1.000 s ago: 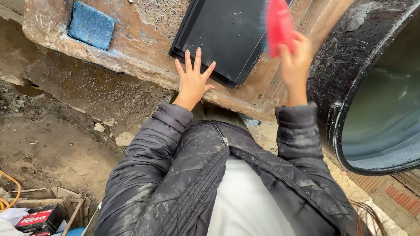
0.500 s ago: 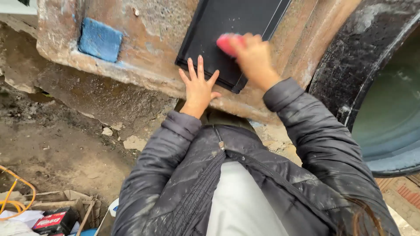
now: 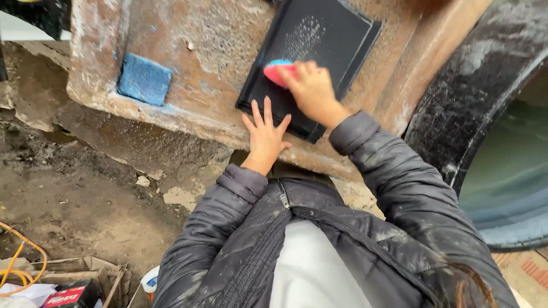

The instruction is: The person is washing various black plastic trays and an orange bowl in an outdoor sink area.

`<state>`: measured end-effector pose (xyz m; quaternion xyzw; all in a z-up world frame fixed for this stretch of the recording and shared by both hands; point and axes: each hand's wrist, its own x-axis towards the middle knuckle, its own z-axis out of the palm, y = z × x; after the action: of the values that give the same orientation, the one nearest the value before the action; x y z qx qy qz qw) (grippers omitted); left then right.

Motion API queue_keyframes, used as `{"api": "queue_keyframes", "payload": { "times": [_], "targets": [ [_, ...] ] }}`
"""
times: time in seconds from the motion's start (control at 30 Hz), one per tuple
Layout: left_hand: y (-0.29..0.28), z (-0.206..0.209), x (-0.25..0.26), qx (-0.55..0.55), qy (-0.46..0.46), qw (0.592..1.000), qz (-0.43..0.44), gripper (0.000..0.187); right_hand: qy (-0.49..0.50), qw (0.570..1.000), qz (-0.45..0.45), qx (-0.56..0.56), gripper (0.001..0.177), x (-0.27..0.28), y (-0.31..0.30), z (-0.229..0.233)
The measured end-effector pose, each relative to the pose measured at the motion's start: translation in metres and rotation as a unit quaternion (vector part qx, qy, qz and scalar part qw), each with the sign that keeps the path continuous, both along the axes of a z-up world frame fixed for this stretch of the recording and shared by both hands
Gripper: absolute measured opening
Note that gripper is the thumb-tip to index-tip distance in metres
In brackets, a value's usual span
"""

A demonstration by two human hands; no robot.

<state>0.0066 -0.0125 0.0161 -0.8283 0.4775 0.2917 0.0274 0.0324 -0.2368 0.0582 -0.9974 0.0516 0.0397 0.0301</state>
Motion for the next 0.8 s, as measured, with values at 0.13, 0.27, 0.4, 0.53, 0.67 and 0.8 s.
{"api": "queue_keyframes", "payload": {
  "times": [0.13, 0.27, 0.4, 0.53, 0.67, 0.8],
  "targets": [
    [0.005, 0.002, -0.008, -0.022, -0.002, 1.0, 0.008, 0.091, -0.037, 0.983, -0.133, 0.121, 0.037, -0.035, -0.064, -0.171],
    [0.0, 0.002, 0.001, -0.01, -0.013, 1.0, -0.009, 0.091, -0.068, 0.995, -0.075, -0.023, 0.072, 0.007, -0.014, -0.068],
    [-0.002, 0.008, 0.003, 0.011, -0.005, 1.0, -0.016, 0.09, -0.01, 0.987, -0.161, 0.022, 0.065, 0.021, -0.066, -0.113],
    [-0.005, 0.01, 0.003, 0.013, -0.023, 0.999, -0.025, 0.09, -0.101, 0.986, -0.12, -0.054, 0.088, 0.003, 0.019, -0.038],
    [-0.008, 0.013, 0.006, 0.066, 0.019, 0.997, -0.031, 0.092, -0.06, 0.992, -0.099, -0.042, 0.069, 0.006, -0.001, -0.054],
    [-0.008, 0.008, 0.002, 0.045, -0.001, 0.999, -0.018, 0.093, -0.018, 0.981, -0.191, 0.036, 0.062, 0.019, -0.029, -0.047]
  ]
}}
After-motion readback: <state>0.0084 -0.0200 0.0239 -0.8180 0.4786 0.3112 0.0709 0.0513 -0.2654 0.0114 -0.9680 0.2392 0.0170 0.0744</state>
